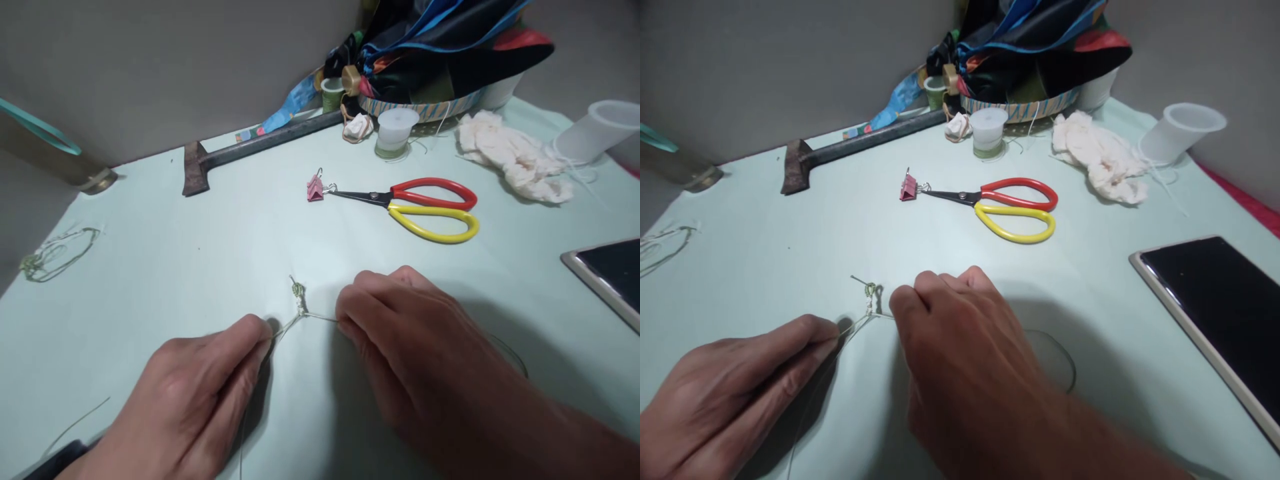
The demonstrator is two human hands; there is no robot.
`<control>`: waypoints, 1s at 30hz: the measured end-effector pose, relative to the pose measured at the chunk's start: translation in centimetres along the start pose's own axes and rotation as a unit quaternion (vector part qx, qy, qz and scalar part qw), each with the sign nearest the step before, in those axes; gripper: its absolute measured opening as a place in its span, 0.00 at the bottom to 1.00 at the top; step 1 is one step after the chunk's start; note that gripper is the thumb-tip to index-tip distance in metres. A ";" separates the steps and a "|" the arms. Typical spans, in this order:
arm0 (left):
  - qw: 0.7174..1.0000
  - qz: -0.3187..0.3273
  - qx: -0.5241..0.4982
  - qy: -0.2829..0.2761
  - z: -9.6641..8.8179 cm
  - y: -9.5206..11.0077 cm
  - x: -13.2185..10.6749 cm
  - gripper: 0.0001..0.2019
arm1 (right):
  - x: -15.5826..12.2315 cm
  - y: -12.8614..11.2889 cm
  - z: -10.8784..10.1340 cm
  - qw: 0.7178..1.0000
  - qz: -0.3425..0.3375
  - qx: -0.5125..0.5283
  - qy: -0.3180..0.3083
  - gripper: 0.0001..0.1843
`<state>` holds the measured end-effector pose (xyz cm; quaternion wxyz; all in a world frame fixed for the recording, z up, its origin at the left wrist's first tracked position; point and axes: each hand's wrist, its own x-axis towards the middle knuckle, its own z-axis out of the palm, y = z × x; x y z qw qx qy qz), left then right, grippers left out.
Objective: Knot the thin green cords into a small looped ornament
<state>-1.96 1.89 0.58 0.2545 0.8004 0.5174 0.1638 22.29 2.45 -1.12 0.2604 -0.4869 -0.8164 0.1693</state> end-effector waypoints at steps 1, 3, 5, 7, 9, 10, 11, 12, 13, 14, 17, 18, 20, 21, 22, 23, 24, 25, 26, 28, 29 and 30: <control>1.000 0.017 0.004 -0.011 -0.1 -0.2 0.1 0.19 | -0.1 0.0 0.0 1.000 0.000 0.002 0.000 0.18; 0.999 0.045 0.021 -0.021 -0.1 -0.5 0.2 0.17 | -0.2 -0.1 0.2 1.000 -0.001 0.006 0.003 0.18; 0.998 0.056 0.038 -0.011 -0.1 -0.6 0.3 0.14 | -0.2 -0.2 0.3 1.000 -0.004 0.008 0.010 0.16; 0.998 0.031 0.048 0.004 0.0 -0.5 0.6 0.12 | -0.1 -0.3 0.5 1.000 -0.009 0.001 0.028 0.12; 0.999 0.002 0.049 0.020 0.1 -0.3 0.9 0.12 | 0.0 -0.3 0.7 0.999 -0.017 -0.010 0.044 0.10; 0.999 -0.004 0.045 0.026 0.1 -0.3 1.2 0.11 | 0.2 -0.3 0.9 0.998 -0.023 -0.017 0.050 0.09; 0.999 -0.002 0.037 0.026 0.2 -0.3 1.5 0.11 | 0.3 -0.2 1.0 0.998 -0.028 -0.027 0.057 0.08; 0.999 0.010 0.028 0.023 0.2 -0.4 1.7 0.10 | 0.5 -0.1 1.2 0.997 -0.035 -0.038 0.060 0.07; 0.999 0.022 0.022 0.018 0.2 -0.6 2.0 0.09 | 0.6 0.0 1.4 0.996 -0.041 -0.051 0.057 0.06; 0.999 0.032 0.019 0.011 0.3 -0.7 2.3 0.09 | 0.8 0.1 1.7 0.995 -0.048 -0.064 0.053 0.07; 0.999 0.044 0.022 0.003 0.5 -1.0 2.8 0.11 | 1.1 0.4 2.3 0.994 -0.067 -0.086 0.029 0.11; 0.999 0.048 0.023 0.006 0.6 -1.0 3.0 0.12 | 1.1 0.4 2.5 0.993 -0.071 -0.087 0.025 0.13; 0.998 0.054 0.022 0.007 0.7 -0.8 3.1 0.13 | 1.0 0.6 2.8 0.993 -0.074 -0.089 0.027 0.14; 0.998 0.057 0.021 0.006 0.6 -0.7 3.2 0.13 | 0.9 0.6 2.9 0.993 -0.075 -0.090 0.029 0.15; 0.998 0.059 0.021 0.003 0.6 -0.6 3.3 0.13 | 0.9 0.7 3.0 0.992 -0.076 -0.090 0.033 0.15; 0.998 0.060 0.020 0.000 0.5 -0.4 3.3 0.13 | 0.8 0.8 3.1 0.992 -0.078 -0.090 0.037 0.15; 0.998 0.063 0.019 -0.002 0.4 -0.4 3.3 0.14 | 0.8 0.9 3.2 0.992 -0.080 -0.088 0.041 0.14; 0.998 0.065 0.019 -0.005 0.3 -0.3 3.4 0.14 | 0.8 0.9 3.2 0.992 -0.082 -0.085 0.045 0.14; 0.998 0.066 0.019 -0.007 0.3 -0.3 3.4 0.14 | 0.9 1.0 3.3 0.992 -0.083 -0.081 0.046 0.13; 0.998 0.066 0.019 -0.013 0.5 -0.4 3.4 0.14 | 1.1 1.1 3.3 0.994 -0.080 -0.070 0.040 0.13; 0.998 0.064 0.019 -0.018 0.6 -0.5 3.4 0.14 | 1.2 1.1 3.3 0.995 -0.075 -0.064 0.033 0.13; 0.998 0.060 0.020 -0.022 0.8 -0.5 3.4 0.13 | 1.3 1.1 3.2 0.995 -0.070 -0.059 0.026 0.13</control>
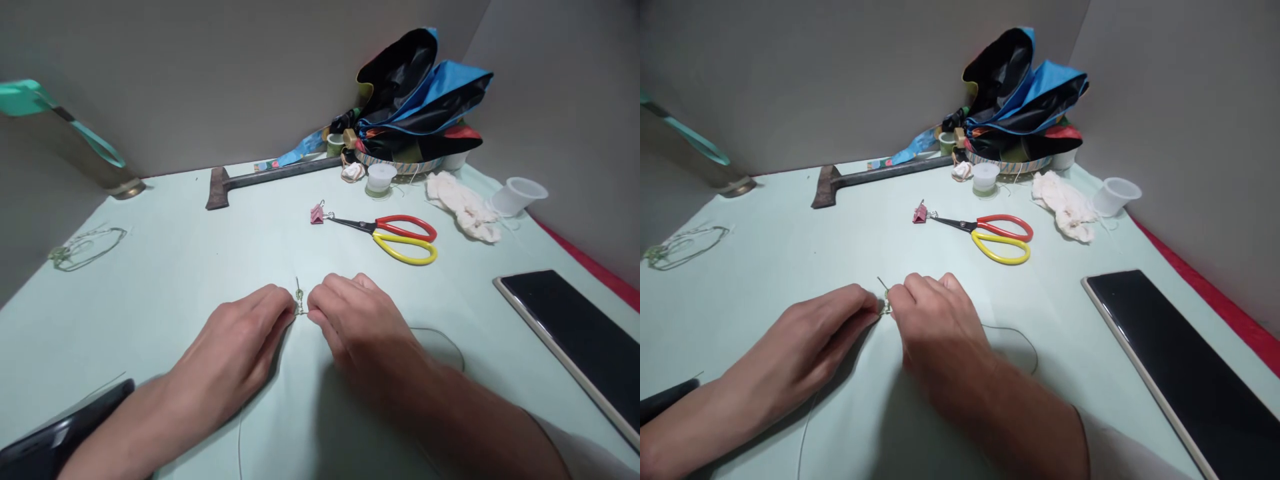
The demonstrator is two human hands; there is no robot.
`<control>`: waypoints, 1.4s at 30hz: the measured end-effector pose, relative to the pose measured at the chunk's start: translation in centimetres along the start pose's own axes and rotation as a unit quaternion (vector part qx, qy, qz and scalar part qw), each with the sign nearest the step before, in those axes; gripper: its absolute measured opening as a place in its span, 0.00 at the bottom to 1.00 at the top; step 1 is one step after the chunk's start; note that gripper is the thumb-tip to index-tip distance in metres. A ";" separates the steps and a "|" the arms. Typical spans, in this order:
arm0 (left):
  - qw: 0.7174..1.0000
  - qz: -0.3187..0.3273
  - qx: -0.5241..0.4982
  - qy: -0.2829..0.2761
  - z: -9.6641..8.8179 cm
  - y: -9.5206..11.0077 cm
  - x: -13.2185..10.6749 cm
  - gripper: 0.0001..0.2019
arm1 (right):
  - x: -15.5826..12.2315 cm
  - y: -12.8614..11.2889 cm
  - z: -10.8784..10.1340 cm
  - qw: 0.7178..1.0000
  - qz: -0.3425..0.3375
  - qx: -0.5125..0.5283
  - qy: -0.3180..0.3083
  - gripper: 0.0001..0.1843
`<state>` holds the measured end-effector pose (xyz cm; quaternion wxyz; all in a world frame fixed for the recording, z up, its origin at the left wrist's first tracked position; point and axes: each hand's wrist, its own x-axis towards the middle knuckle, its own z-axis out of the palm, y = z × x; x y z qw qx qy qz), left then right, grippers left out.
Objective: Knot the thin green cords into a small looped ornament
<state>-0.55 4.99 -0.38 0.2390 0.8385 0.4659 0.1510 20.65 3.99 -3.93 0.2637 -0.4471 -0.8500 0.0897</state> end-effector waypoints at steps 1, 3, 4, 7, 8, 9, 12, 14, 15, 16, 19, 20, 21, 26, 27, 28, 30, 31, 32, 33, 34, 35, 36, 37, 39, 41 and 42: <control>1.000 -0.005 0.000 -0.004 0.1 0.0 0.0 0.13 | 0.1 0.0 -0.1 1.000 0.005 0.006 -0.009 0.14; 1.000 -0.019 -0.003 -0.011 0.2 0.1 0.1 0.12 | 0.3 0.0 -0.3 0.999 0.014 0.015 -0.026 0.14; 1.000 -0.028 -0.007 -0.013 0.2 0.2 0.1 0.12 | 0.3 -0.1 -0.4 0.999 0.019 0.018 -0.034 0.15; 0.997 -0.065 -0.030 -0.011 -0.2 0.8 0.3 0.14 | 0.5 -0.2 -0.8 0.998 0.036 0.028 -0.048 0.15; 0.996 -0.080 -0.040 -0.010 -0.4 1.0 0.4 0.14 | 0.5 -0.2 -0.9 0.997 0.043 0.032 -0.050 0.14; 0.994 -0.096 -0.050 -0.008 -0.5 1.2 0.5 0.15 | 0.6 -0.3 -1.0 0.997 0.048 0.037 -0.052 0.13; 0.986 -0.147 -0.084 -0.003 -0.7 1.7 0.7 0.17 | 0.7 -0.5 -1.2 0.995 0.067 0.052 -0.052 0.11; 0.978 -0.175 -0.112 -0.003 -0.8 1.7 0.9 0.18 | 0.8 -0.6 -1.3 0.994 0.084 0.060 -0.047 0.10; 0.973 -0.188 -0.131 -0.008 -0.8 1.6 1.1 0.19 | 0.9 -0.6 -1.3 0.993 0.093 0.062 -0.045 0.09; 0.967 -0.203 -0.152 -0.018 -0.8 1.4 1.2 0.19 | 0.9 -0.7 -1.3 0.992 0.101 0.065 -0.045 0.08; 0.941 -0.252 -0.219 -0.058 -0.7 0.6 1.5 0.18 | 1.0 -0.6 -1.3 0.989 0.118 0.071 -0.057 0.07; 0.931 -0.267 -0.238 -0.067 -0.7 0.3 1.6 0.17 | 1.1 -0.6 -1.3 0.988 0.122 0.074 -0.062 0.09; 0.923 -0.280 -0.254 -0.071 -0.7 0.2 1.7 0.16 | 1.1 -0.6 -1.3 0.987 0.125 0.077 -0.066 0.11; 0.902 -0.305 -0.303 -0.048 -0.3 0.2 2.1 0.13 | 1.0 -0.7 -1.2 0.984 0.132 0.096 -0.070 0.15; 0.900 -0.304 -0.310 -0.039 -0.2 0.2 2.0 0.13 | 0.9 -0.7 -1.2 0.984 0.132 0.100 -0.068 0.16; 0.899 -0.300 -0.317 -0.029 0.0 0.3 2.0 0.13 | 0.9 -0.7 -1.1 0.983 0.131 0.106 -0.065 0.16; 0.898 -0.288 -0.332 -0.006 0.5 0.4 1.8 0.13 | 0.8 -0.6 -1.0 0.983 0.128 0.119 -0.057 0.16; 0.898 -0.280 -0.338 0.007 0.7 0.4 1.7 0.13 | 0.8 -0.5 -0.9 0.982 0.126 0.127 -0.053 0.16; 0.899 -0.270 -0.345 0.021 1.0 0.3 1.7 0.12 | 0.8 -0.4 -0.8 0.982 0.125 0.135 -0.049 0.16; 0.899 -0.259 -0.350 0.035 1.2 0.3 1.6 0.12 | 0.8 -0.4 -0.7 0.981 0.124 0.144 -0.045 0.16; 0.900 -0.248 -0.355 0.049 1.4 0.3 1.6 0.12 | 0.8 -0.3 -0.7 0.979 0.124 0.154 -0.040 0.16; 0.901 -0.236 -0.359 0.061 1.5 0.4 1.6 0.12 | 0.9 -0.3 -0.7 0.978 0.125 0.165 -0.035 0.16; 0.902 -0.223 -0.363 0.072 1.5 0.5 1.6 0.12 | 0.8 -0.3 -0.7 0.976 0.124 0.178 -0.028 0.15; 0.903 -0.209 -0.366 0.080 1.5 0.6 1.5 0.13 | 0.8 -0.3 -0.9 0.974 0.123 0.192 -0.020 0.12; 0.905 -0.182 -0.373 0.091 1.1 1.2 1.1 0.16 | 0.6 -0.4 -1.6 0.967 0.118 0.227 -0.003 0.06; 0.906 -0.158 -0.381 0.091 0.7 2.1 0.4 0.19 | 0.3 -0.8 -2.7 0.956 0.113 0.270 0.010 0.05; 0.907 -0.150 -0.385 0.086 0.5 2.7 -0.1 0.20 | 0.1 -1.1 -3.4 0.949 0.113 0.293 0.012 0.03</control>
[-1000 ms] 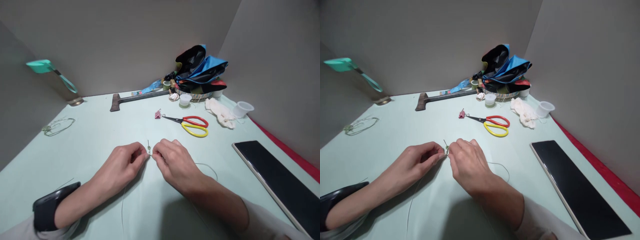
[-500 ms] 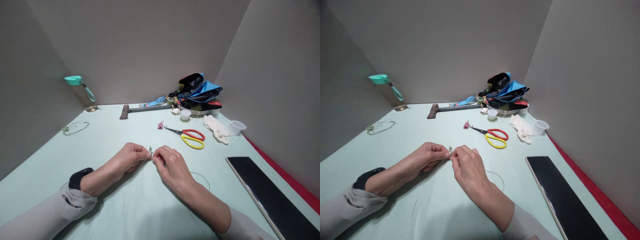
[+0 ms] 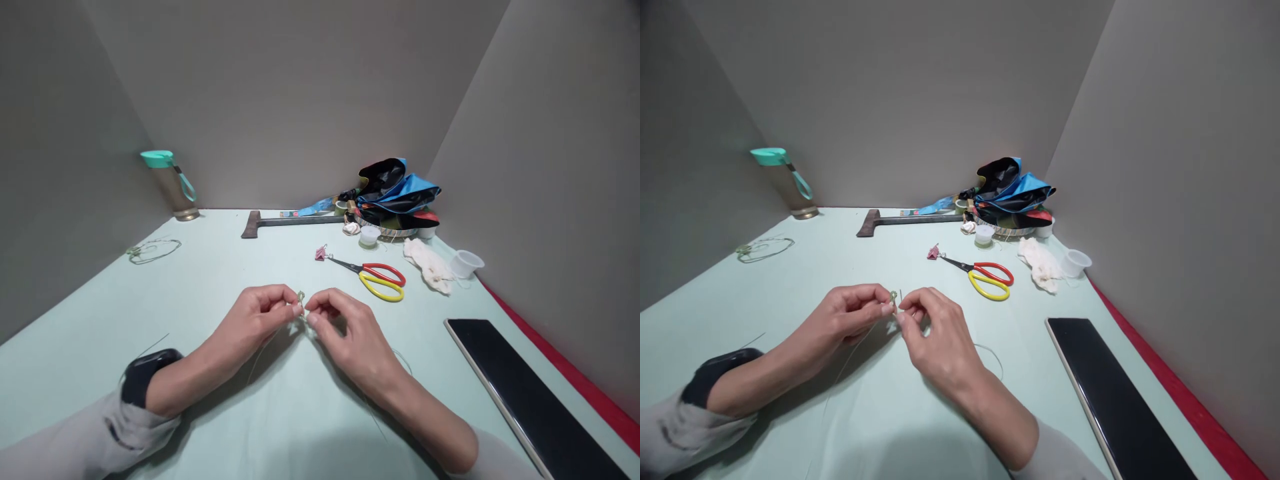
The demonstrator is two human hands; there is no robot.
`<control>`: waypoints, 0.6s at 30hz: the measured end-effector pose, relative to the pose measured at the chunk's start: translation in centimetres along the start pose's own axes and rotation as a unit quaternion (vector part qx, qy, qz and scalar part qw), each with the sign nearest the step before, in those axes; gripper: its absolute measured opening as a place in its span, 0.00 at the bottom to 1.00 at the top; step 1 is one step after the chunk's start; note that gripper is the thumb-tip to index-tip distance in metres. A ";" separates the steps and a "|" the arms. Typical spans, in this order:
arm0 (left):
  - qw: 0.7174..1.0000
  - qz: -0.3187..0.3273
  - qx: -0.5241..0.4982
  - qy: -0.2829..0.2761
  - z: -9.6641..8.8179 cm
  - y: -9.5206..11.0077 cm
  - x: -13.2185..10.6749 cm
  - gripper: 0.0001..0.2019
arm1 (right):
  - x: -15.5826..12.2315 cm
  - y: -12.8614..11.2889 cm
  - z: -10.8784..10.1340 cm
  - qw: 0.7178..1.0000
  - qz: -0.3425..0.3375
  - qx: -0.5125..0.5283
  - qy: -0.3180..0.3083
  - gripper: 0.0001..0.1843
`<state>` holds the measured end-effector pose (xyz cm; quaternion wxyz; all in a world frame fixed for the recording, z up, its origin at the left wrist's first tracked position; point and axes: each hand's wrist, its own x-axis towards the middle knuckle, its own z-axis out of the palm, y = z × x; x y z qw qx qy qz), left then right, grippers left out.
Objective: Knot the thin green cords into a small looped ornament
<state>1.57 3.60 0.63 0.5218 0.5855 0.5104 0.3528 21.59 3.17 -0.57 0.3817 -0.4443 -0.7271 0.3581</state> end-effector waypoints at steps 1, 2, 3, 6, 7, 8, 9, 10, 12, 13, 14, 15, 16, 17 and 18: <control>1.000 0.002 -0.002 -0.008 0.2 0.3 -0.6 0.21 | -0.3 -0.6 -0.4 1.000 0.002 0.023 -0.005 0.04; 1.000 0.001 -0.002 -0.016 0.4 0.6 -1.3 0.20 | -0.5 -1.2 -0.7 0.999 0.005 0.044 -0.011 0.06; 1.000 -0.001 -0.003 -0.023 0.6 0.8 -1.9 0.19 | -0.7 -1.7 -1.0 0.998 0.008 0.063 -0.019 0.08; 0.999 -0.011 -0.011 -0.037 1.1 1.2 -3.6 0.16 | -1.1 -2.8 -1.5 0.993 0.024 0.104 -0.048 0.10; 0.999 -0.014 -0.016 -0.041 1.2 1.3 -4.0 0.15 | -1.2 -3.0 -1.6 0.991 0.031 0.116 -0.057 0.10; 0.999 -0.016 -0.021 -0.044 1.2 1.4 -4.5 0.16 | -1.3 -3.1 -1.6 0.989 0.040 0.130 -0.065 0.10; 0.999 -0.016 -0.024 -0.046 1.2 1.5 -4.8 0.16 | -1.4 -3.2 -1.7 0.985 0.050 0.147 -0.072 0.11; 0.998 -0.017 -0.027 -0.047 1.1 1.5 -5.1 0.16 | -1.4 -3.3 -1.8 0.981 0.062 0.166 -0.077 0.11; 0.998 -0.012 -0.033 -0.043 1.0 1.6 -5.6 0.17 | -1.6 -3.3 -1.9 0.971 0.086 0.204 -0.086 0.12; 0.999 -0.010 -0.034 -0.041 0.9 1.5 -5.8 0.16 | -1.6 -3.4 -1.9 0.967 0.095 0.219 -0.089 0.12; 0.999 -0.006 -0.035 -0.039 0.9 1.4 -5.9 0.15 | -1.6 -3.4 -1.9 0.964 0.101 0.230 -0.089 0.12; 0.999 0.000 -0.038 -0.037 0.9 1.3 -6.0 0.15 | -1.6 -3.5 -1.9 0.963 0.102 0.235 -0.089 0.12; 0.998 0.005 -0.040 -0.038 0.8 1.2 -6.1 0.15 | -1.6 -3.5 -1.9 0.962 0.100 0.239 -0.086 0.12; 0.998 0.008 -0.042 -0.035 0.8 1.1 -6.2 0.15 | -1.5 -3.6 -1.9 0.961 0.097 0.243 -0.085 0.12; 0.999 0.008 -0.043 -0.032 0.8 1.1 -6.2 0.15 | -1.5 -3.6 -1.9 0.960 0.096 0.247 -0.085 0.12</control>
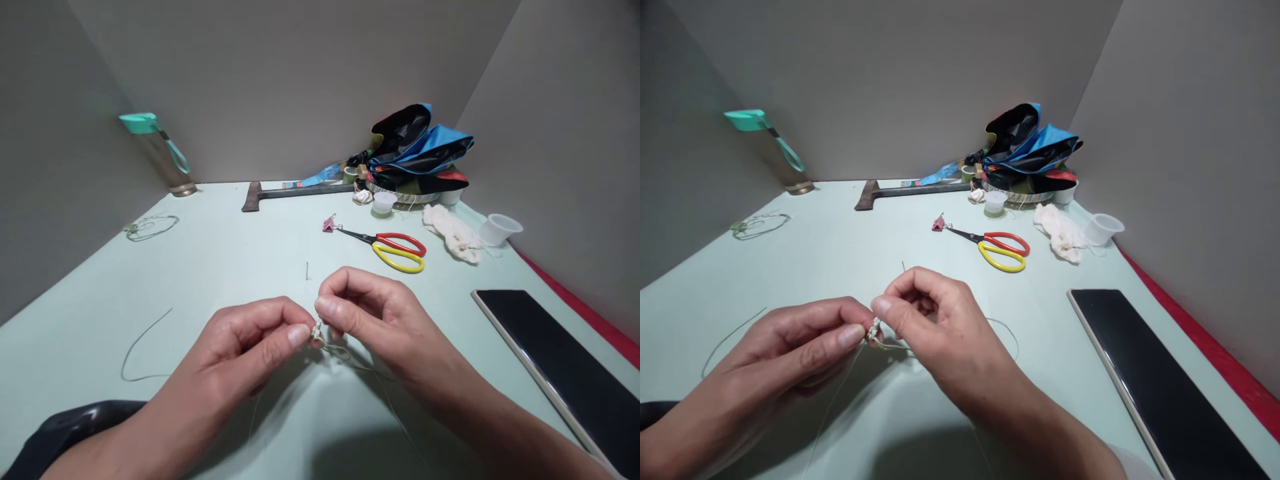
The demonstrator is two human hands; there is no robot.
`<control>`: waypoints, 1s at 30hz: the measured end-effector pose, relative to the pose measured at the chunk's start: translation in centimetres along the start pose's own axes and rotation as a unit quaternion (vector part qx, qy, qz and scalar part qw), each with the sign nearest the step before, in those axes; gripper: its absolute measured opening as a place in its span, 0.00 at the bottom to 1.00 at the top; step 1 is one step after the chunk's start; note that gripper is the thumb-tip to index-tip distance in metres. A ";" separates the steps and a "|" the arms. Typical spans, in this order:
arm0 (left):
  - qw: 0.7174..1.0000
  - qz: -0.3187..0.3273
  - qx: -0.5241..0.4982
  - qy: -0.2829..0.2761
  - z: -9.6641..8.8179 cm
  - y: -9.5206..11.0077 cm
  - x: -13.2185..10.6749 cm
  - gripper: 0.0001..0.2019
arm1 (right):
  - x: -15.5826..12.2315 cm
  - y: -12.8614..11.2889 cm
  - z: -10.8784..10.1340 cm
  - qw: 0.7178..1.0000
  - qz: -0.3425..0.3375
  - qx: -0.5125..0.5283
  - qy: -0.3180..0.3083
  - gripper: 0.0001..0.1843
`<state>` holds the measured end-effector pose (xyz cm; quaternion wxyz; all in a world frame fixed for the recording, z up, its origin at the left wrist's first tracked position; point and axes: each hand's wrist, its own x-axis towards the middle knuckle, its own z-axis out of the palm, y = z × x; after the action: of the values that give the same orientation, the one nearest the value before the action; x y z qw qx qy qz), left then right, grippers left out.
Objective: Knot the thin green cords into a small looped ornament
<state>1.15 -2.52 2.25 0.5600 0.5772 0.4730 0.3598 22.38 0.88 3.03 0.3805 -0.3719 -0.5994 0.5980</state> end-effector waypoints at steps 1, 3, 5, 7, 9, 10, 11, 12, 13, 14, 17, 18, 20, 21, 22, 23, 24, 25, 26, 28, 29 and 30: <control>1.000 -0.002 0.001 0.003 0.0 0.0 0.0 0.15 | 0.0 0.0 0.0 1.000 0.001 0.005 0.000 0.12; 1.000 -0.011 0.007 0.007 0.0 0.2 -0.1 0.15 | 0.1 0.0 0.0 1.000 0.007 0.014 -0.003 0.11; 1.000 -0.013 0.010 0.005 0.0 0.4 -0.1 0.15 | 0.1 0.0 0.0 1.000 0.011 0.018 -0.004 0.11; 1.000 -0.016 0.006 0.000 0.0 0.4 -0.1 0.16 | 0.1 0.0 0.1 1.000 0.008 0.023 -0.005 0.11; 1.000 -0.021 -0.001 -0.007 -0.1 0.3 -0.1 0.15 | 0.1 0.1 0.1 1.000 0.007 0.025 -0.008 0.11; 1.000 -0.019 -0.006 -0.010 -0.1 0.2 -0.2 0.14 | 0.1 0.1 0.2 1.000 0.008 0.025 -0.008 0.11; 1.000 -0.019 -0.009 -0.011 -0.1 0.1 -0.2 0.13 | 0.1 0.1 0.2 1.000 0.010 0.023 -0.007 0.11; 1.000 -0.016 -0.012 -0.012 -0.1 0.1 -0.2 0.12 | 0.2 0.1 0.2 1.000 0.010 0.024 -0.003 0.11; 1.000 -0.014 -0.015 -0.010 0.0 0.0 -0.2 0.12 | 0.2 0.1 0.2 1.000 0.012 0.026 0.001 0.10; 1.000 -0.014 -0.021 -0.005 0.1 0.0 -0.3 0.13 | 0.3 0.1 0.2 0.999 0.015 0.032 0.004 0.10; 0.998 -0.032 -0.046 0.020 0.4 0.1 -0.6 0.13 | 0.3 0.0 0.2 0.998 0.023 0.056 0.003 0.10; 0.998 -0.034 -0.050 0.027 0.5 0.1 -0.7 0.13 | 0.2 0.0 0.2 0.998 0.025 0.063 0.001 0.11; 0.999 -0.023 -0.035 0.023 0.3 0.1 -0.8 0.12 | -0.1 -0.1 0.2 0.997 0.026 0.066 0.001 0.12; 1.000 -0.008 -0.020 0.015 0.2 0.1 -0.9 0.12 | -0.2 -0.1 0.2 0.998 0.026 0.064 0.002 0.12; 1.000 0.008 -0.003 0.008 0.0 0.1 -1.0 0.13 | -0.4 -0.1 0.2 0.998 0.024 0.064 0.004 0.12; 1.000 0.021 0.015 0.003 -0.2 0.0 -1.0 0.13 | -0.5 -0.1 0.3 0.997 0.023 0.067 0.007 0.13; 0.999 0.029 0.030 0.004 -0.3 0.0 -1.1 0.13 | -0.6 -0.1 0.3 0.997 0.022 0.070 0.010 0.13; 0.999 0.033 0.040 0.005 -0.3 0.0 -1.1 0.13 | -0.6 -0.1 0.4 0.997 0.023 0.076 0.012 0.14; 0.998 0.033 0.044 0.011 -0.2 0.0 -1.1 0.13 | -0.6 -0.1 0.4 0.996 0.025 0.083 0.013 0.14; 0.998 0.022 0.043 0.031 0.1 0.2 -1.0 0.12 | -0.6 -0.1 0.4 0.995 0.031 0.092 0.016 0.14; 0.998 0.011 0.037 0.045 0.3 0.3 -0.9 0.11 | -0.5 -0.1 0.4 0.995 0.034 0.092 0.016 0.14; 0.998 -0.003 0.028 0.058 0.6 0.4 -0.9 0.10 | -0.5 -0.1 0.4 0.995 0.036 0.090 0.016 0.14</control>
<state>1.46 -3.53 2.69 0.5165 0.5690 0.5165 0.3777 22.22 0.27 3.12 0.3999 -0.3670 -0.5233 0.6569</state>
